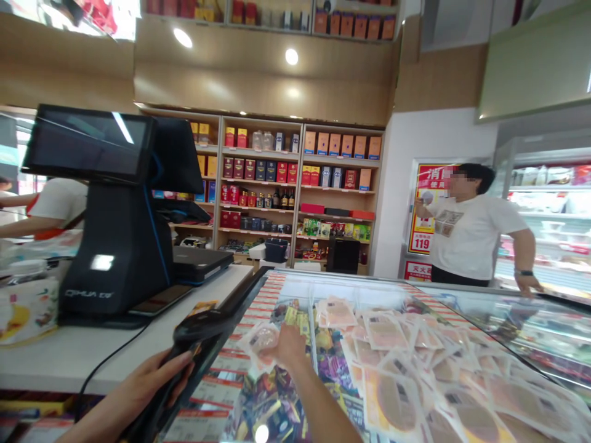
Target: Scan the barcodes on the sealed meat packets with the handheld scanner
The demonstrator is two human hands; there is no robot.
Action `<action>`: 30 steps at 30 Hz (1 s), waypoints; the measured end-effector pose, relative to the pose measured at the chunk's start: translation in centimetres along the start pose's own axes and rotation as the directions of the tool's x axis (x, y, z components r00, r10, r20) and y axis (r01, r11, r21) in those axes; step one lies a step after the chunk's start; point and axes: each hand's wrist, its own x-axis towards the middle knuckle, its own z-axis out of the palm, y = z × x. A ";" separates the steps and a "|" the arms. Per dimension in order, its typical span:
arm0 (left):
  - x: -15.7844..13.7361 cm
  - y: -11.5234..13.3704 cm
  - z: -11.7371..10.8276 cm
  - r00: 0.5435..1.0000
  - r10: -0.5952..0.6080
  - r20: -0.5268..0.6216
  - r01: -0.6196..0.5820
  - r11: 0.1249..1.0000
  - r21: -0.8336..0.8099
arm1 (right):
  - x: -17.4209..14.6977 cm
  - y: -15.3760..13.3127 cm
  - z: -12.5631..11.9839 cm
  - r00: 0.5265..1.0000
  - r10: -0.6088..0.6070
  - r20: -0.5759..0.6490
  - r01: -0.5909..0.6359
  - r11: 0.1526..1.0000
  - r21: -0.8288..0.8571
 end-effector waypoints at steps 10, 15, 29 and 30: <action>-1.1 0.7 0.6 0.998 -0.004 0.069 0.010 0.997 -0.079 | 0.0 2.7 -0.2 0.986 0.120 -0.115 -0.117 0.992 0.038; -1.4 0.5 0.5 0.998 0.009 0.058 -0.004 0.997 -0.079 | 0.3 4.2 -1.4 0.983 0.111 -0.147 -0.075 0.970 0.230; -0.5 2.5 5.2 0.971 0.132 0.201 -0.130 0.991 -0.024 | 2.8 9.9 -4.0 0.852 0.351 -0.389 0.091 0.632 0.769; -0.4 2.7 5.7 0.965 0.137 0.222 -0.135 0.991 -0.022 | 2.8 10.1 -4.2 0.852 0.352 -0.387 0.096 0.623 0.776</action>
